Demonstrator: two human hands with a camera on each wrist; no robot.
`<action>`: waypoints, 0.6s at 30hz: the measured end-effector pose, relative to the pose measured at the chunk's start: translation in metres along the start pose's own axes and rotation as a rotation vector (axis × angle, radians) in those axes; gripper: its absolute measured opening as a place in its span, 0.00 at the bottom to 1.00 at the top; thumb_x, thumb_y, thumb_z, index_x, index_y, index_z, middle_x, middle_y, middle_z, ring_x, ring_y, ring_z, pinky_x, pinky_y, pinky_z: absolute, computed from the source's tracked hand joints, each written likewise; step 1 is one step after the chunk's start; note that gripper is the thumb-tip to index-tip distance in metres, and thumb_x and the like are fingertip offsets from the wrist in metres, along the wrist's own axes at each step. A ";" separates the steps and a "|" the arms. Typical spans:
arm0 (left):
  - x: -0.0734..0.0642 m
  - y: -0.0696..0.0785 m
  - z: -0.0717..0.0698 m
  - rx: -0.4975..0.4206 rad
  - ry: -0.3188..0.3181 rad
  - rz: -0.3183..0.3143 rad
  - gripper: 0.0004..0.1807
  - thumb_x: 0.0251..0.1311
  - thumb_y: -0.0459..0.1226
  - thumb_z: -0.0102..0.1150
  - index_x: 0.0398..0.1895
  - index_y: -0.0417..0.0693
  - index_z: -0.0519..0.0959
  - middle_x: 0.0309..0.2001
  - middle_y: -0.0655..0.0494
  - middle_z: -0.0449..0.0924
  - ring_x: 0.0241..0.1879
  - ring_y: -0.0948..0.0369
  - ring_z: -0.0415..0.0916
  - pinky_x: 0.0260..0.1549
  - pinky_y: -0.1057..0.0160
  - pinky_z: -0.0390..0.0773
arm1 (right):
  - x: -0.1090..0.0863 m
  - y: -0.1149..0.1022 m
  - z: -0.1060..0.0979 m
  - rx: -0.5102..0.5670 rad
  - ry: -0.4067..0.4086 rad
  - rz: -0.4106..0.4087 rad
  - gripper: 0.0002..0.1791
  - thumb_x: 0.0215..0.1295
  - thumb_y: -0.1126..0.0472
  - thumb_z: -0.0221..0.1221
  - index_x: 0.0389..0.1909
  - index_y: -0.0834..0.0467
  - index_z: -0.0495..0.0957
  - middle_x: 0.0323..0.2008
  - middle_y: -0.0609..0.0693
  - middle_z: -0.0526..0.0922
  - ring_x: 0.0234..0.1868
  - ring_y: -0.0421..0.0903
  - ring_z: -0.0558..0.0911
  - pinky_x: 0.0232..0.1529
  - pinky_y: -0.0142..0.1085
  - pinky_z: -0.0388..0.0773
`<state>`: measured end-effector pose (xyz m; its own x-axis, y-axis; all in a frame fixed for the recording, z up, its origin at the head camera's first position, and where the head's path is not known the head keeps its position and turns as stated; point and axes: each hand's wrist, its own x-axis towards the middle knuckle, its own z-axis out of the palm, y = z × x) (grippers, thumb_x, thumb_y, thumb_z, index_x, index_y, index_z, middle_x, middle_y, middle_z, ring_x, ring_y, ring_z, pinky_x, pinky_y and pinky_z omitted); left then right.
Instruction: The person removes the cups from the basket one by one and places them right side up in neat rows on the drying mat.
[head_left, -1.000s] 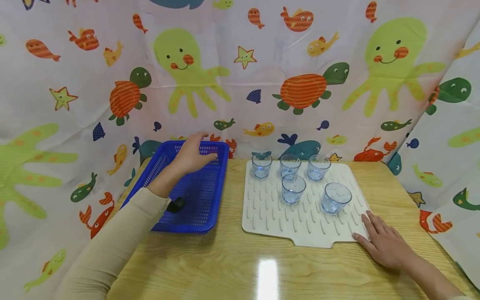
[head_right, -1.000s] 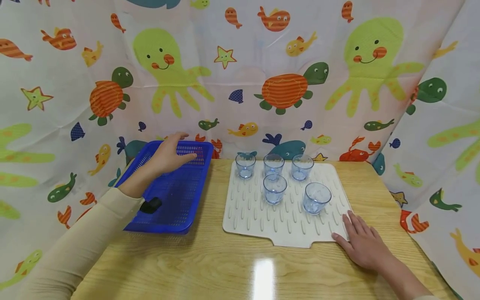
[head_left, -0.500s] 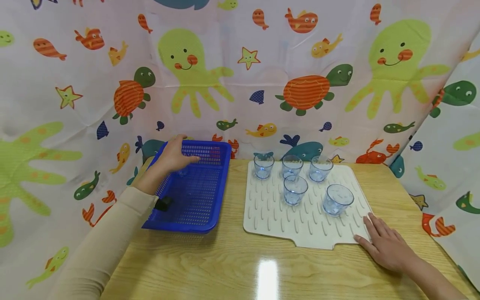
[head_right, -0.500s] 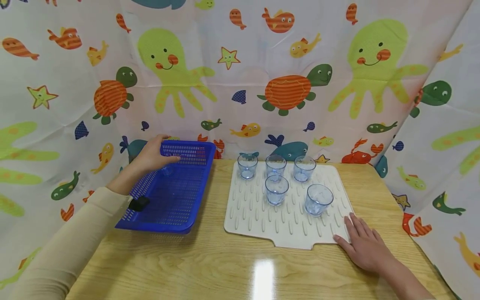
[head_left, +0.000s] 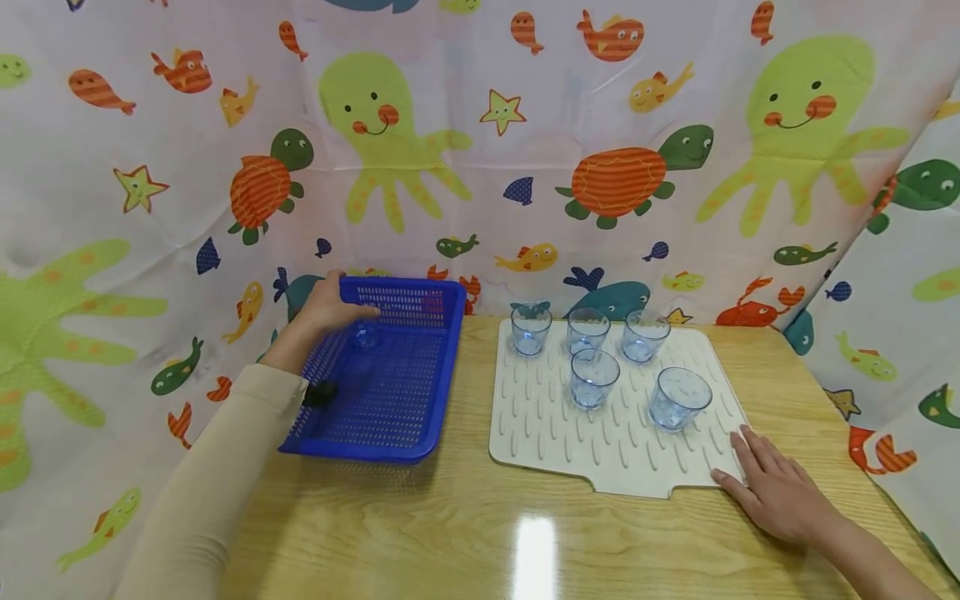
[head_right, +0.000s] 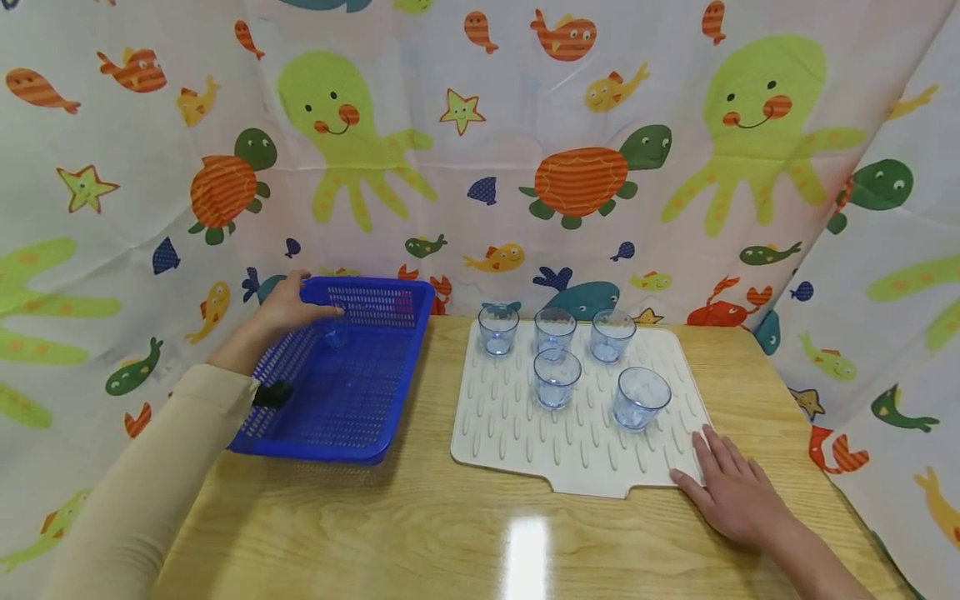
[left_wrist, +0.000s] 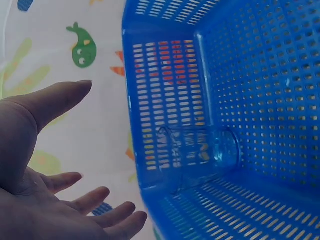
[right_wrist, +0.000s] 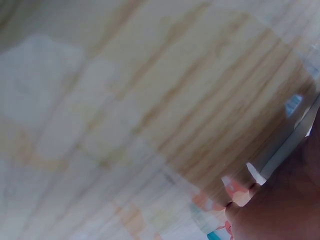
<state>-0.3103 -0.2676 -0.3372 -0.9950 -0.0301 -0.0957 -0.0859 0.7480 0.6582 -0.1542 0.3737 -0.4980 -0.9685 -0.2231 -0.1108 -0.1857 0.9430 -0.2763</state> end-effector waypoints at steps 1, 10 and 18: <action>0.001 -0.001 0.000 -0.014 -0.006 -0.009 0.56 0.65 0.45 0.67 0.81 0.35 0.38 0.79 0.27 0.41 0.77 0.32 0.44 0.71 0.32 0.54 | 0.000 0.000 0.000 -0.001 0.000 0.000 0.48 0.79 0.38 0.47 0.77 0.75 0.48 0.75 0.79 0.47 0.72 0.80 0.49 0.63 0.77 0.46; 0.010 -0.012 0.007 -0.126 -0.026 -0.092 0.58 0.65 0.43 0.66 0.82 0.37 0.33 0.80 0.29 0.36 0.78 0.33 0.39 0.72 0.34 0.52 | -0.001 0.003 0.004 -0.009 0.039 -0.011 0.47 0.78 0.39 0.49 0.76 0.75 0.51 0.74 0.78 0.50 0.71 0.80 0.51 0.62 0.78 0.48; 0.018 -0.022 0.014 -0.167 -0.022 -0.152 0.59 0.67 0.45 0.65 0.81 0.37 0.31 0.80 0.31 0.35 0.78 0.33 0.38 0.73 0.34 0.50 | 0.000 0.000 -0.002 -0.019 0.005 0.003 0.48 0.78 0.38 0.48 0.76 0.75 0.49 0.74 0.78 0.49 0.72 0.80 0.50 0.62 0.78 0.47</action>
<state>-0.3260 -0.2754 -0.3642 -0.9687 -0.1185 -0.2183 -0.2442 0.6157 0.7492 -0.1545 0.3742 -0.4964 -0.9698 -0.2193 -0.1069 -0.1860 0.9481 -0.2580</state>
